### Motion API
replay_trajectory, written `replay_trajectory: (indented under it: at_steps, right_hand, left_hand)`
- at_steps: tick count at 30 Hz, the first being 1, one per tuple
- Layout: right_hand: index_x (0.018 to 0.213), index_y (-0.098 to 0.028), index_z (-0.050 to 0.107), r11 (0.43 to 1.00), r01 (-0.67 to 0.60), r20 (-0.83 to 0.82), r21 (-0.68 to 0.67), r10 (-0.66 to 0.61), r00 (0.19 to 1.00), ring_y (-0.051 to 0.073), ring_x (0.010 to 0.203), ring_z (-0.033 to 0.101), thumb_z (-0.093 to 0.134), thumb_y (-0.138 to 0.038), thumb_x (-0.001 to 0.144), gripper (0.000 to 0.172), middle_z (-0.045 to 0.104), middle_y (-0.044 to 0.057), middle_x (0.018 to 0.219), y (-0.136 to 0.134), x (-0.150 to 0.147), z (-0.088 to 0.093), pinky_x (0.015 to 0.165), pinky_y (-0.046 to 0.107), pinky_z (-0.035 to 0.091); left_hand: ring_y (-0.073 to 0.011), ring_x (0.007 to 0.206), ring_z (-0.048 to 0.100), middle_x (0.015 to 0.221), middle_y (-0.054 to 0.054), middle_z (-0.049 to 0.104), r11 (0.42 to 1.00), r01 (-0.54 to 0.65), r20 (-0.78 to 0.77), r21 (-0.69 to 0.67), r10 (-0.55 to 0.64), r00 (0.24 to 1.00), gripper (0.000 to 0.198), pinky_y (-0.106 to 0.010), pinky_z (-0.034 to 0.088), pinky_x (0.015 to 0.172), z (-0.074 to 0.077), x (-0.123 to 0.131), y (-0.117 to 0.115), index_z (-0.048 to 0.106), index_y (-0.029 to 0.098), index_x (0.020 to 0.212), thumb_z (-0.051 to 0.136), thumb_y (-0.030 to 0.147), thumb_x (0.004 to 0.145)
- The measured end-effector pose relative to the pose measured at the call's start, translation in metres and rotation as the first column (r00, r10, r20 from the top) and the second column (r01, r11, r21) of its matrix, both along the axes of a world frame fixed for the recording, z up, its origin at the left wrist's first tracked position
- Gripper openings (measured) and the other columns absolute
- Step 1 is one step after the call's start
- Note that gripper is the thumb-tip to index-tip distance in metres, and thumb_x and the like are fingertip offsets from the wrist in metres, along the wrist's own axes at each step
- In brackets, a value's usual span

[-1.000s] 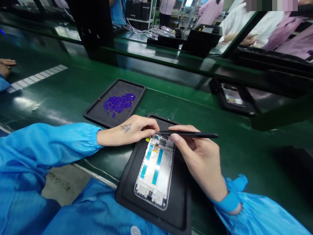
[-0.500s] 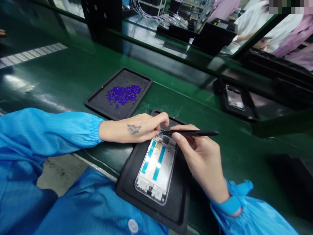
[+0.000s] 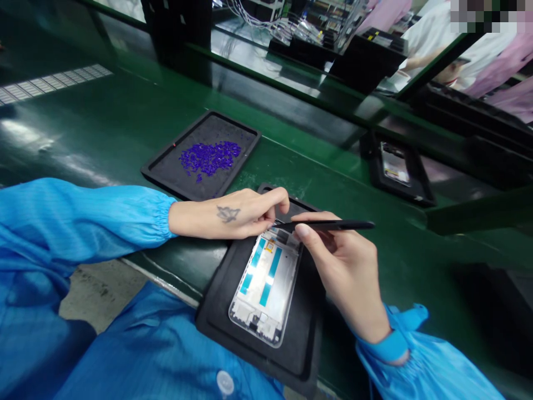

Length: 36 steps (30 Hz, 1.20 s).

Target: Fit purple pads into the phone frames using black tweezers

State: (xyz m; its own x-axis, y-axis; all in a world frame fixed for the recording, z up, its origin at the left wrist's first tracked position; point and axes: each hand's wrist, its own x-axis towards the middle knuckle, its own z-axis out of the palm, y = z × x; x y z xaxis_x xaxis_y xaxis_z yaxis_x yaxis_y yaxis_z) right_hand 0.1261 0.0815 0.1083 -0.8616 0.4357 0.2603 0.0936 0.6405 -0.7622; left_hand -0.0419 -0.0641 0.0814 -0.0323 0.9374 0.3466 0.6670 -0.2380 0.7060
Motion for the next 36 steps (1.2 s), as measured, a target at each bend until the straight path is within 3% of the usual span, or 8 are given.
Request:
replay_trajectory:
  at_steps: [4,16,25,29,33,36]
  right_hand:
    - [0.095,-0.03,0.078,0.999,0.039,0.015,-0.009,-0.039,0.999,0.013,0.073,0.068,0.072,-0.039,0.088,0.013,0.075,-0.003,0.091,0.003,0.001,-0.001,0.066,0.023,0.053]
    - [0.097,-0.028,0.077,0.977,0.055,0.028,-0.207,-0.05,0.998,0.016,0.073,0.068,0.076,-0.044,0.085,0.02,0.074,-0.002,0.084,0.008,-0.001,-0.007,0.07,0.028,0.053]
    - [0.097,-0.025,0.077,0.982,0.054,0.047,-0.179,-0.047,0.998,0.019,0.075,0.068,0.074,-0.043,0.087,0.021,0.074,0.001,0.086,0.01,0.0,-0.008,0.07,0.032,0.053]
    - [0.096,-0.024,0.076,0.955,0.055,0.015,-0.29,-0.053,0.998,0.017,0.072,0.066,0.077,-0.042,0.084,0.022,0.072,0.0,0.08,0.009,-0.003,-0.007,0.07,0.03,0.052]
    - [0.09,-0.022,0.076,0.898,0.082,-0.001,-0.432,-0.091,0.996,0.016,0.068,0.062,0.082,-0.044,0.078,0.025,0.069,0.0,0.072,0.009,-0.008,-0.003,0.067,0.028,0.052]
    - [0.088,-0.021,0.076,0.862,0.1,0.016,-0.497,-0.106,0.994,0.014,0.068,0.061,0.084,-0.045,0.074,0.029,0.068,0.0,0.072,0.013,-0.009,-0.001,0.064,0.025,0.052]
  left_hand:
    - [-0.014,0.07,0.056,0.084,-0.001,0.059,1.0,-0.009,0.022,-0.007,0.009,1.0,0.021,-0.027,0.04,0.065,0.0,-0.001,0.001,0.041,0.018,0.107,0.045,0.006,0.09]
    - [-0.0149,0.072,0.06,0.082,0.0,0.059,1.0,-0.026,0.04,-0.018,0.027,0.999,0.021,-0.027,0.042,0.067,0.002,0.0,0.001,0.042,0.018,0.106,0.045,0.006,0.088]
    - [-0.0154,0.072,0.06,0.083,-0.001,0.061,1.0,-0.013,0.05,-0.014,0.014,0.999,0.021,-0.027,0.041,0.065,0.0,0.0,0.002,0.042,0.018,0.106,0.046,0.007,0.089]
    - [-0.0156,0.074,0.059,0.082,0.0,0.06,1.0,-0.013,0.066,-0.028,0.015,0.998,0.017,-0.028,0.042,0.066,0.0,-0.002,0.003,0.042,0.018,0.107,0.046,0.011,0.093]
    - [-0.0172,0.078,0.058,0.09,-0.003,0.06,0.996,-0.051,-0.031,0.079,0.054,0.998,0.01,-0.03,0.042,0.069,0.003,0.0,-0.001,0.043,0.018,0.105,0.048,0.018,0.097]
    - [-0.0197,0.085,0.057,0.098,-0.008,0.061,0.984,0.073,-0.24,0.165,-0.032,0.97,0.01,-0.032,0.045,0.073,0.01,0.013,-0.011,0.049,0.016,0.099,0.045,0.025,0.101]
